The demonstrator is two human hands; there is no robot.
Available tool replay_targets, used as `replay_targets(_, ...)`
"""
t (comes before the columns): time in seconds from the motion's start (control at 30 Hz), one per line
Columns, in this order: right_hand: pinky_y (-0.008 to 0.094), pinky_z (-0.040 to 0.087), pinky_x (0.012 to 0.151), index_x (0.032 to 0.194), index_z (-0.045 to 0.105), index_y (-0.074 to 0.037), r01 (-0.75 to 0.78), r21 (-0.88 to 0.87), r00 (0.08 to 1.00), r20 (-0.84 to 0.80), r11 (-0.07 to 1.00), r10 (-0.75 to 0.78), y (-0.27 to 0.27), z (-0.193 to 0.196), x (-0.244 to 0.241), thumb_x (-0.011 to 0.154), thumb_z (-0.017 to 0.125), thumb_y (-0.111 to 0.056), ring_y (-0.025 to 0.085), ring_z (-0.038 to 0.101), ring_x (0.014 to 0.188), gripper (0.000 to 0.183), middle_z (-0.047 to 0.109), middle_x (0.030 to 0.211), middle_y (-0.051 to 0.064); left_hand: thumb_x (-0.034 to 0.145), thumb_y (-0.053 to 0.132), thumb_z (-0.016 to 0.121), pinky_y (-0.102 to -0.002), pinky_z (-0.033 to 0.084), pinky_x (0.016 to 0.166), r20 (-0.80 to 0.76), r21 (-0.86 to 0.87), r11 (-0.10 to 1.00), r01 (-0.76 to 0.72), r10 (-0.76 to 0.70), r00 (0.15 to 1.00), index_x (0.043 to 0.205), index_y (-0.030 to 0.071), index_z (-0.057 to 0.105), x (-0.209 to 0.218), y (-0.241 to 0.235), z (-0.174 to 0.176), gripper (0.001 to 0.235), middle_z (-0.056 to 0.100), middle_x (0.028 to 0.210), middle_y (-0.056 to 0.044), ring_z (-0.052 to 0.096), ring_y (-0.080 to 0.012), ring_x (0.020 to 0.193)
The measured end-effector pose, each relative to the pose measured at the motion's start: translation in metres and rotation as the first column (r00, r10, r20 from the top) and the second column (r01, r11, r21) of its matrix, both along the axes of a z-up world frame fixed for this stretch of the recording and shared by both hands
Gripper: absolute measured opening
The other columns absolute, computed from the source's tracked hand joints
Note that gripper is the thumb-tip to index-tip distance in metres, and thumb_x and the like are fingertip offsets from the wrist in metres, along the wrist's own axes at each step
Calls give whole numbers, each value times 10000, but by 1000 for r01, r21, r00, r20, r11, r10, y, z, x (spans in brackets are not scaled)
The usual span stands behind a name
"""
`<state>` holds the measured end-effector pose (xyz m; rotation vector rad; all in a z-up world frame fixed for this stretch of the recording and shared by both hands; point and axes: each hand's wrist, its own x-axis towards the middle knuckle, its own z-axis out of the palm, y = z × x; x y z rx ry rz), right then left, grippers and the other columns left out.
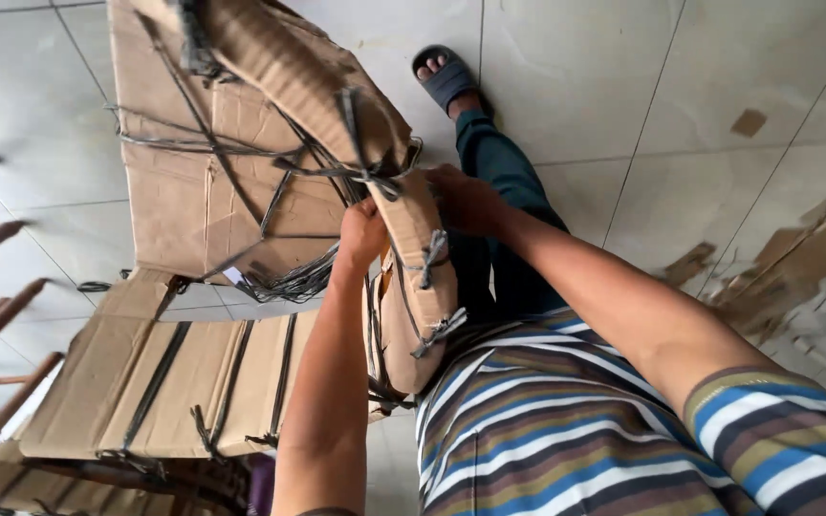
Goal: Securing cardboard pieces to a wooden furniture frame using black plastic ties and a small hook tool.
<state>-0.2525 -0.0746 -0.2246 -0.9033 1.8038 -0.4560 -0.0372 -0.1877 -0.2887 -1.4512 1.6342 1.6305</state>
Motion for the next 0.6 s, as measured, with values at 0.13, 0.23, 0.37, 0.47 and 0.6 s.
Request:
replay_targets(0.13, 391, 593, 623, 1342, 581, -155, 20, -105, 1000, 14, 994, -19, 1, -11, 30, 980, 634, -59, 371, 740, 853, 378, 650, 1220, 164, 962, 296, 579, -554, 488, 804, 36, 27, 994, 105, -106, 994, 1017, 84, 795, 4, 7, -4, 308, 742, 934, -194, 693, -402, 979)
replay_targets(0.23, 456, 584, 602, 1185, 591, -112, 57, -92, 998, -24, 994, -59, 2, -37, 49, 985, 622, -80, 409, 733, 858, 204, 659, 1166, 140, 967, 320, 580, -534, 495, 792, 69, 35, 988, 151, -153, 986, 994, 95, 795, 9, 5, -4, 313, 739, 901, -176, 698, -396, 945)
replay_targets(0.37, 260, 492, 520, 1020, 650, -160, -104, 147, 994, -23, 984, 108, 1, -48, 51, 980, 610, -114, 187, 689, 623, 73, 679, 886, 41, 972, 344, 581, -515, 503, 780, 112, 40, 984, 175, -179, 978, 971, 105, 795, 23, 3, 10, 321, 737, 867, -158, 703, -390, 911)
replay_targets(0.47, 415, 486, 457, 966, 616, -74, -96, 83, 992, -75, 992, 102, 18, -50, 40, 966, 580, -47, 351, 709, 654, 45, 692, 857, 149, 977, 368, 582, -495, 511, 767, 128, 20, 983, 183, -184, 975, 948, 116, 796, 20, -8, 30, 331, 734, 834, -140, 708, -384, 877)
replay_targets(0.6, 535, 524, 624, 1005, 656, -52, -101, 83, 991, -77, 991, 107, 59, -1, -18, 970, 563, -60, 470, 682, 809, 100, 716, 926, 206, 966, 425, 595, -512, 517, 763, 141, -20, 969, 245, -240, 960, 931, 148, 801, -3, -25, 75, 347, 735, 816, -135, 705, -400, 886)
